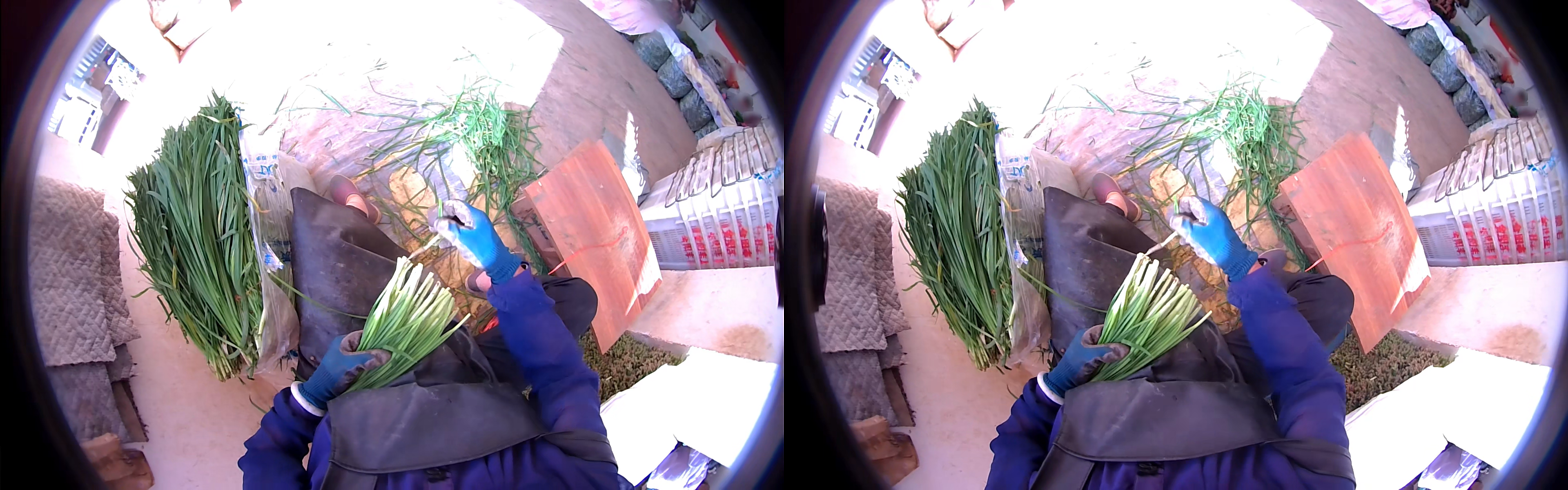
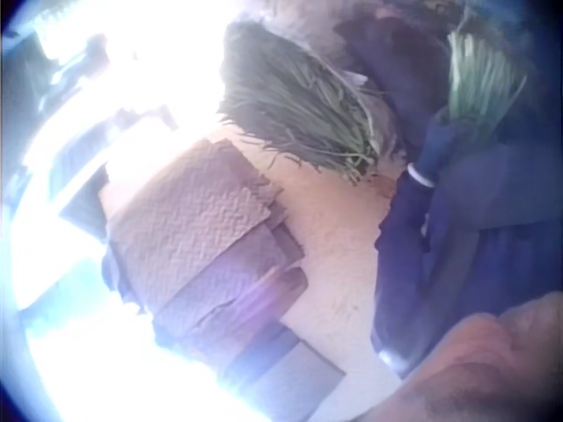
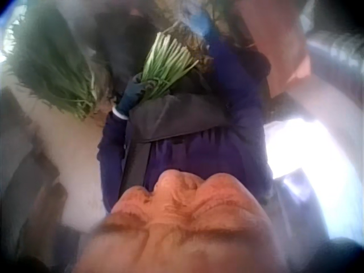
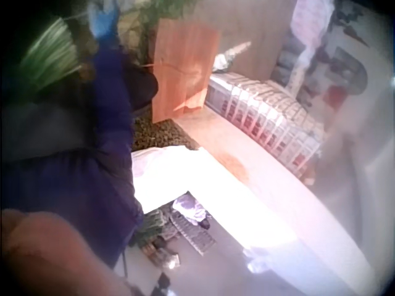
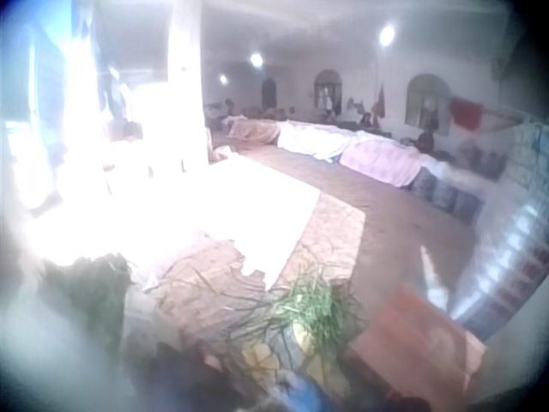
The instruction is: The person picks up large bundles of green onions, removes the outer dry leaves by hand, and places the cleaned bundles onto a wooden surface.
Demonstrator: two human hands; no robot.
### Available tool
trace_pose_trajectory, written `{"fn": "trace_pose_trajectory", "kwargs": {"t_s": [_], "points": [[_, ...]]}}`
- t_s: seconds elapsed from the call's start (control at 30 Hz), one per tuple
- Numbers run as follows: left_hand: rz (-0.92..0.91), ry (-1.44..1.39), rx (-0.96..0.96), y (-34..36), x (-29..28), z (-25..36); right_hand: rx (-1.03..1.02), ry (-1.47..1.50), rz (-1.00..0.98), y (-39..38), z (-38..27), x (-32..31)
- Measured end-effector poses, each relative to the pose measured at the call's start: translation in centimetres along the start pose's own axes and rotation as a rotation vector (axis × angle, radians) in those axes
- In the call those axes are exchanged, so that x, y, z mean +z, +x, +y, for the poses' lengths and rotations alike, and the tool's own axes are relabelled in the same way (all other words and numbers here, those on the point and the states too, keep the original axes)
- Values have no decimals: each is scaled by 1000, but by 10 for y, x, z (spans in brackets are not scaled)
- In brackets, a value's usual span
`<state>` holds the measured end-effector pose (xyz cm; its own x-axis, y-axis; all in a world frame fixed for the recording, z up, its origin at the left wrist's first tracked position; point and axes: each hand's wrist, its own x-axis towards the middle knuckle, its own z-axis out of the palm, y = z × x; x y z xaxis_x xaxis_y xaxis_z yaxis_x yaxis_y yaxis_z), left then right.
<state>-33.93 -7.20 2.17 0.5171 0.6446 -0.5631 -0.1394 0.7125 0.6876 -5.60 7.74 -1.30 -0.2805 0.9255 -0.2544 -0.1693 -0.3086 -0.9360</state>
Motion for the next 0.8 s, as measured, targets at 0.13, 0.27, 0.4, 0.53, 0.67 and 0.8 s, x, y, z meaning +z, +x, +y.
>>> {"fn": "trace_pose_trajectory", "kwargs": {"t_s": [0.13,0.27,0.4,0.53,0.67,0.8], "points": [[0,2,-48,-3,-3,-1,-138,-679,-260,-27,-18,44],[-19,-15,-48,1,4,1,-265,-904,-77,-31,-7,49],[-2,-75,-76,3,10,4,-314,-1070,-49,-27,-4,43],[0,-43,-29,1,1,-5,-273,-694,-76,-25,-16,24],[30,-20,-34,1,-1,-8,-277,-878,-222,-31,-22,38],[50,-77,-81,4,15,6,-496,-745,-277,-25,9,44]]}}
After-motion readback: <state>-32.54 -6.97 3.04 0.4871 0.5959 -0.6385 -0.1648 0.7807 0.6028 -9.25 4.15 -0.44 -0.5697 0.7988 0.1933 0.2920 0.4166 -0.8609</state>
